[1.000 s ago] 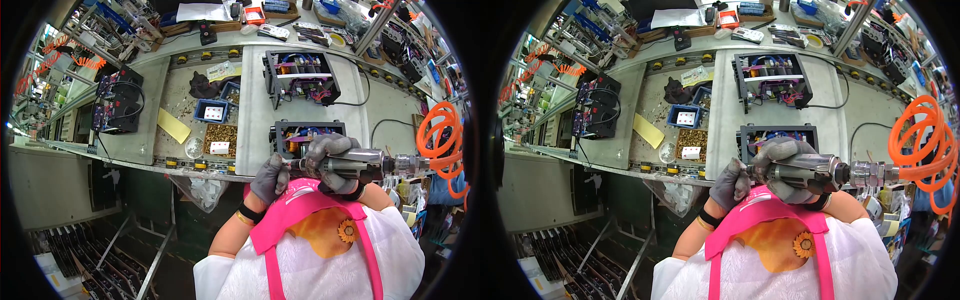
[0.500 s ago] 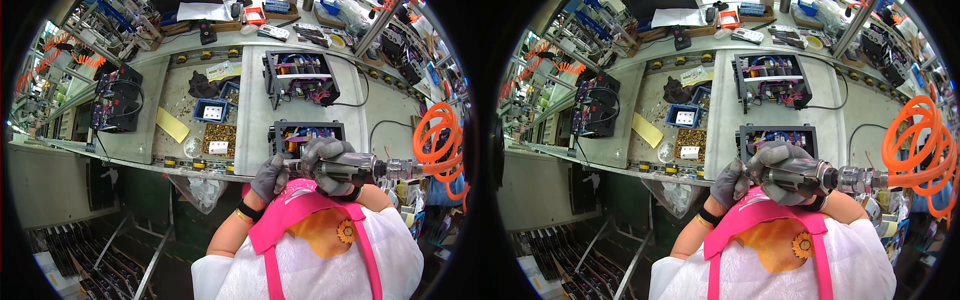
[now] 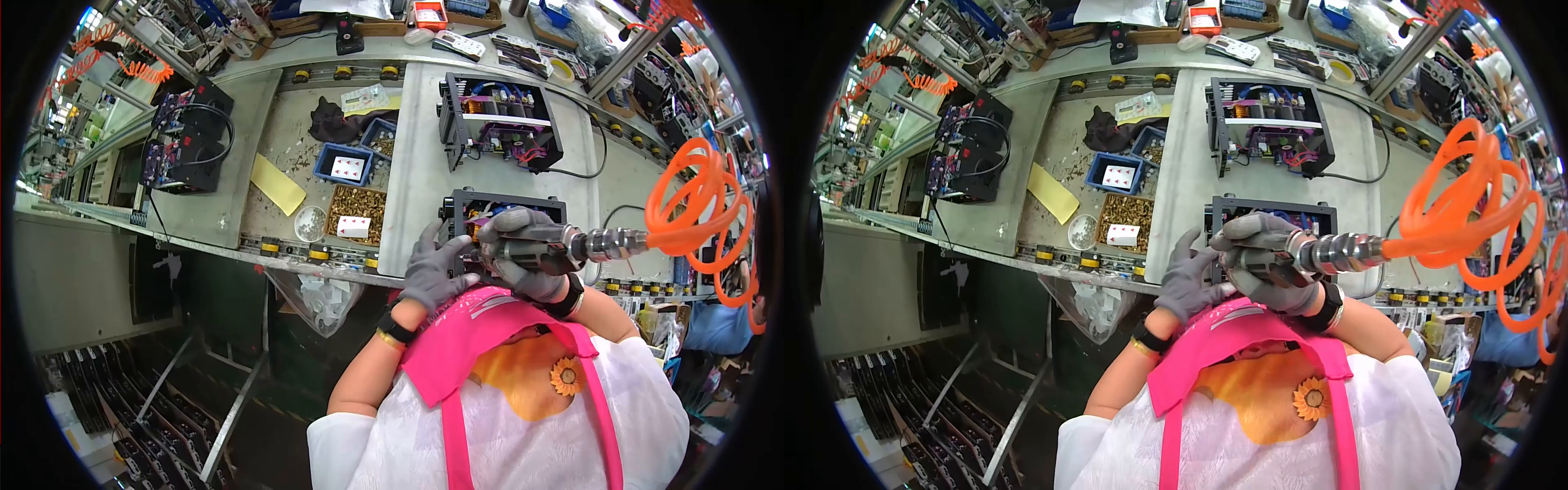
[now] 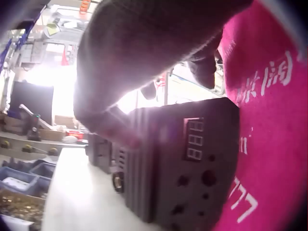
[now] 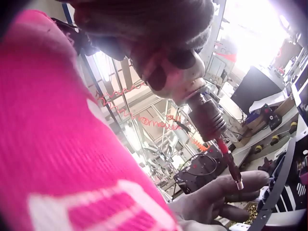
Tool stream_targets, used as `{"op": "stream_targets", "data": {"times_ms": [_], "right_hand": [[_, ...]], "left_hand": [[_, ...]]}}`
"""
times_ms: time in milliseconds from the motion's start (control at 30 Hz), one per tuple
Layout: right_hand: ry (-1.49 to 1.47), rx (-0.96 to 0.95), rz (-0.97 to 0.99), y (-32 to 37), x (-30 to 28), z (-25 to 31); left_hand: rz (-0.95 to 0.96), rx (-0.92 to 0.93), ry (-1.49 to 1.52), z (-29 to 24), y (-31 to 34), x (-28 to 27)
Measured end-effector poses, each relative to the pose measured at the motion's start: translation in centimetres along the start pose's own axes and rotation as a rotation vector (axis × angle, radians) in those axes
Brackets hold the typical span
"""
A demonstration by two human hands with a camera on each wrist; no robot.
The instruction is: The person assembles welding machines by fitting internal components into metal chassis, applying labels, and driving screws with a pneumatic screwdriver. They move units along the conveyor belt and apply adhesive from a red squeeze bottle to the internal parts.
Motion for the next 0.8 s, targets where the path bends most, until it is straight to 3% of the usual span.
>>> {"op": "stream_targets", "data": {"times_ms": [100,400,533,733,800], "right_hand": [[-0.084,0.114,0.021,0.1,-0.2,-0.6],[0.122,-0.02,0.039,-0.5,0.1,-1.0],[0.093,0.037,0.029,-0.5,0.3,-1.3],[0.134,0.037,0.019,-1.1,1.1,-1.7],[0.188,0.054,-0.047,-0.9,1.9,-1.8]], "left_hand": [[-0.085,0.0,-0.025,-0.3,-0.5,1.3],[-0.147,0.018,0.023,0.1,-0.7,2.0],[-0.13,-0.045,0.137,0.2,-0.7,2.2],[-0.159,0.017,0.066,0.9,-0.5,2.8],[-0.148,-0.115,0.256,1.3,-0.4,3.7]]}}
Point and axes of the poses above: each hand's wrist, its own y-axis away from the middle knuckle, its own x-axis out of the palm, z = x × y, the point moved 1 cm from there along -y, towards the middle knuckle, and after that the axes turned 11 degrees about -z, right-handed, at the moved point
